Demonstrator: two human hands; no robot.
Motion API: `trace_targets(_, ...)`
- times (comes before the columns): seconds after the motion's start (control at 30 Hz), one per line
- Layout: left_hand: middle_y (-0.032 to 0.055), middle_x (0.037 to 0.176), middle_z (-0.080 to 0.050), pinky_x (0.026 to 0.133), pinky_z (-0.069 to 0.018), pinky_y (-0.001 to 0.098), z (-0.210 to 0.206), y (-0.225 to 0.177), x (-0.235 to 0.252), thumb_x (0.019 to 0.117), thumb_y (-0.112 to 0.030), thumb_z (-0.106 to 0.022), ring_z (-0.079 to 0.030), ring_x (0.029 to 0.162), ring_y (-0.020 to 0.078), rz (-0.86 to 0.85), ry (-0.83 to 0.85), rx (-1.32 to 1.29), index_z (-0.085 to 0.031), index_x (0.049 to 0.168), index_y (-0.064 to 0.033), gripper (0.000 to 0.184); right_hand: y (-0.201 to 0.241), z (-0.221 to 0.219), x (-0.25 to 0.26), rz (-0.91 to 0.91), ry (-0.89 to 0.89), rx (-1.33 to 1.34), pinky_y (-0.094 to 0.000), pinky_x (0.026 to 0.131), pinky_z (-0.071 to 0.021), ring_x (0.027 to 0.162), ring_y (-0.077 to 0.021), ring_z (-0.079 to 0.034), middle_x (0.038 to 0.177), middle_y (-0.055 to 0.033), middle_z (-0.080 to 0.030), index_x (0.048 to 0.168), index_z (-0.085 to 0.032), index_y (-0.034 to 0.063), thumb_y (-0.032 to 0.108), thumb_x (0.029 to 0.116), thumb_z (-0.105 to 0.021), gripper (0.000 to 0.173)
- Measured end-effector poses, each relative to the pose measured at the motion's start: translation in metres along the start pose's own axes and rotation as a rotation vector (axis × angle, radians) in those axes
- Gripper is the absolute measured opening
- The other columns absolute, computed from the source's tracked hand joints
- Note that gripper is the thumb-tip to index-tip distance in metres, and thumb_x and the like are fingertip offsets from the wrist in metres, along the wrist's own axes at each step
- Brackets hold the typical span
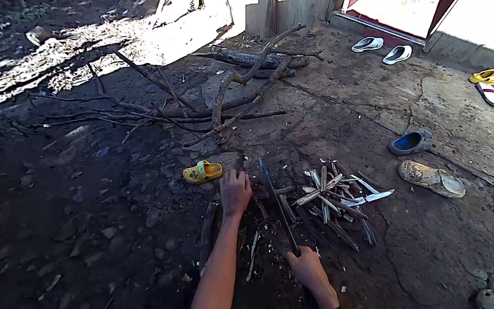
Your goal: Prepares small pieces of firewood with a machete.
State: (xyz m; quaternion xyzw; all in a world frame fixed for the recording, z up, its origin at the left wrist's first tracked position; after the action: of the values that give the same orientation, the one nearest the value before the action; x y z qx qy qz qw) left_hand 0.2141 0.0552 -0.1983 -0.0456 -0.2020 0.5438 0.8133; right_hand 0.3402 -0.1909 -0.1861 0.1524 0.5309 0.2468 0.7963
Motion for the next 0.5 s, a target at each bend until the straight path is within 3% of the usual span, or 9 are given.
trace_targets(0.07,0.0296,0.128,-0.058,0.104,-0.0462,0.0561,0.014,-0.011,-0.023,0.1066,-0.025,-0.049,-0.058,0.121,0.0446,0.447,-0.182,-0.207,-0.061,0.127,0.0066,0.040,0.004,-0.008,0.003,-0.020,0.014,0.051,-0.0307,0.048,-0.0531,0.047,-0.0120,-0.060,0.063,-0.0023,-0.061,0.099,-0.067,0.0095,0.035,0.1046,-0.053,0.029)
trace_targets(0.1,0.0274,0.128,-0.059,0.103,-0.0468,0.0537,0.023,-0.020,-0.035,0.1075,-0.029,-0.049,-0.059,0.120,0.0407,0.644,-0.177,-0.322,-0.057,0.132,0.0050,0.043,0.006,-0.010,0.003,-0.031,0.021,0.075,-0.0298,0.047,-0.0529,0.046,-0.0115,-0.060,0.062,-0.0021,-0.061,0.100,-0.066,0.0092,0.034,0.1055,-0.052,0.029)
trace_targets(0.17,0.0222,0.109,-0.066,0.085,-0.0533,0.0509,0.032,-0.033,-0.055,0.1095,-0.042,-0.046,-0.067,0.096,0.0325,0.902,0.010,-0.548,-0.057,0.131,0.0015,0.049,0.009,-0.009,0.001,-0.037,0.015,0.072,-0.0294,0.047,-0.0524,0.046,-0.0113,-0.060,0.062,-0.0019,-0.061,0.099,-0.066,0.0092,0.034,0.1059,-0.051,0.030)
trace_targets(0.23,0.0175,0.087,-0.065,0.061,-0.0571,0.0430,0.030,-0.042,-0.067,0.1099,-0.053,-0.037,-0.067,0.067,0.0264,0.981,0.332,-0.814,-0.057,0.126,0.0012,0.060,0.007,-0.009,0.001,-0.024,0.002,0.044,-0.0298,0.048,-0.0518,0.046,-0.0114,-0.059,0.062,-0.0019,-0.061,0.096,-0.066,0.0096,0.034,0.1052,-0.052,0.030)
trace_targets(0.3,0.0156,0.073,-0.065,0.052,-0.0562,0.0373,0.030,-0.057,-0.075,0.1097,-0.052,-0.039,-0.065,0.055,0.0241,0.994,0.529,-1.051,-0.054,0.122,0.0016,0.057,0.004,-0.010,0.003,-0.013,0.000,0.033,-0.0302,0.048,-0.0522,0.047,-0.0115,-0.059,0.062,-0.0020,-0.061,0.097,-0.066,0.0096,0.035,0.1048,-0.053,0.030)
trace_targets(0.33,0.0156,0.073,-0.065,0.051,-0.0568,0.0357,0.029,-0.062,-0.078,0.1105,-0.046,-0.042,-0.066,0.055,0.0236,0.978,0.573,-1.120,-0.049,0.127,0.0007,0.050,0.002,-0.012,0.004,-0.008,-0.003,0.037,-0.0303,0.049,-0.0524,0.047,-0.0117,-0.059,0.063,-0.0024,-0.061,0.099,-0.067,0.0092,0.035,0.1050,-0.053,0.030)
trace_targets(0.4,0.0138,0.073,-0.063,0.050,-0.0565,0.0324,0.022,-0.067,-0.084,0.1121,-0.036,-0.043,-0.065,0.053,0.0208,0.962,0.531,-1.168,-0.048,0.123,0.0015,0.039,0.000,-0.016,0.006,-0.006,-0.013,0.049,-0.0304,0.049,-0.0528,0.048,-0.0119,-0.060,0.064,-0.0027,-0.061,0.100,-0.066,0.0087,0.034,0.1053,-0.052,0.030)
trace_targets(0.5,0.0156,0.083,-0.067,0.062,-0.0613,0.0346,0.011,-0.065,-0.091,0.1130,-0.026,-0.042,-0.070,0.065,0.0217,0.980,0.445,-1.317,-0.054,0.121,0.0062,0.035,0.001,-0.021,0.005,-0.004,-0.021,0.060,-0.0309,0.049,-0.0534,0.048,-0.0125,-0.060,0.065,-0.0032,-0.062,0.101,-0.066,0.0084,0.034,0.1055,-0.052,0.030)
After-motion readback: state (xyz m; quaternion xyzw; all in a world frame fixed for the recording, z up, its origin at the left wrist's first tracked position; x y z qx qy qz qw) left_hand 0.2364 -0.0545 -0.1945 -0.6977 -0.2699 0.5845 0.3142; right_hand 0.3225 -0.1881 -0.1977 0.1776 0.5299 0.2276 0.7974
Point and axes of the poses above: each hand's wrist, its own x-axis towards the middle knuckle, its own z-axis out of the back of the hand, y = z × x, the point moved 1 cm from there along x, towards the middle knuckle
